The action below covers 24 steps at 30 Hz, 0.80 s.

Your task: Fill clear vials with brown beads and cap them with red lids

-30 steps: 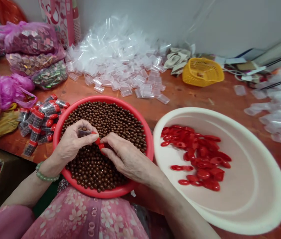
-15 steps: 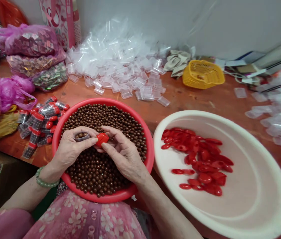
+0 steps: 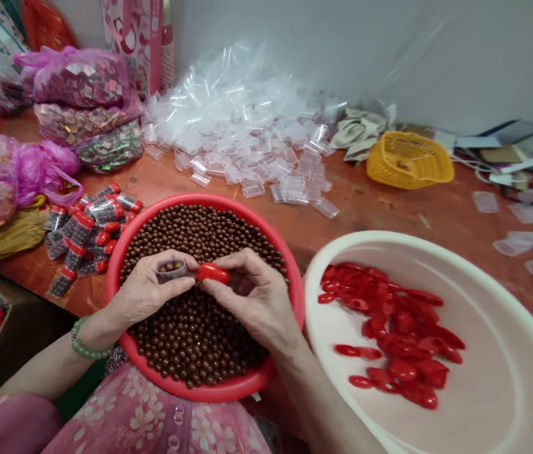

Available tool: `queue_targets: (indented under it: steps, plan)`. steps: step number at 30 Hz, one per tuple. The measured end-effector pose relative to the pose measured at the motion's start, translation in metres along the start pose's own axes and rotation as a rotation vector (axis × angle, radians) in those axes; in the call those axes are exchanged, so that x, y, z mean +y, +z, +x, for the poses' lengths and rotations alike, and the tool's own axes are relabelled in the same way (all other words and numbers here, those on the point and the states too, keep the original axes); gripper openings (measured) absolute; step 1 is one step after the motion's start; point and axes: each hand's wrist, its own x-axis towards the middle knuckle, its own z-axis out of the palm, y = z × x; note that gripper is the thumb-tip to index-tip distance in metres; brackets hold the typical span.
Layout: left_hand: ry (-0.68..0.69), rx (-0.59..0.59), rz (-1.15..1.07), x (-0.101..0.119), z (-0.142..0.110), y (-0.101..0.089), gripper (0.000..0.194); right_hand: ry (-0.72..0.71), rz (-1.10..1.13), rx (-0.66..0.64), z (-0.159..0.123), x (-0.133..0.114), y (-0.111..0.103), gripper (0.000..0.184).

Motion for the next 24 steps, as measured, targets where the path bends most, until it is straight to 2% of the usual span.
queue_targets:
  steps: [3,5,11,15,24]
  plan:
    - [-0.034,-0.073,-0.004,-0.005,-0.002,0.0,0.011,-0.017,0.085,0.122,0.005,-0.002,-0.001,0.022]
    - [-0.042,-0.111,-0.007,-0.009,-0.003,0.001,0.016,-0.065,0.112,0.149,0.007,-0.004,0.003,0.021]
    - [-0.005,-0.197,-0.182,-0.013,-0.004,0.006,0.026,-0.149,0.068,0.109,0.006,-0.01,0.023,0.016]
    - [0.07,-0.234,-0.174,-0.01,-0.005,0.005,0.029,-0.158,0.007,0.09,0.002,-0.008,0.026,0.013]
    - [0.059,-0.232,-0.11,-0.008,-0.006,0.002,0.024,-0.216,-0.16,0.108,-0.002,-0.005,0.024,0.011]
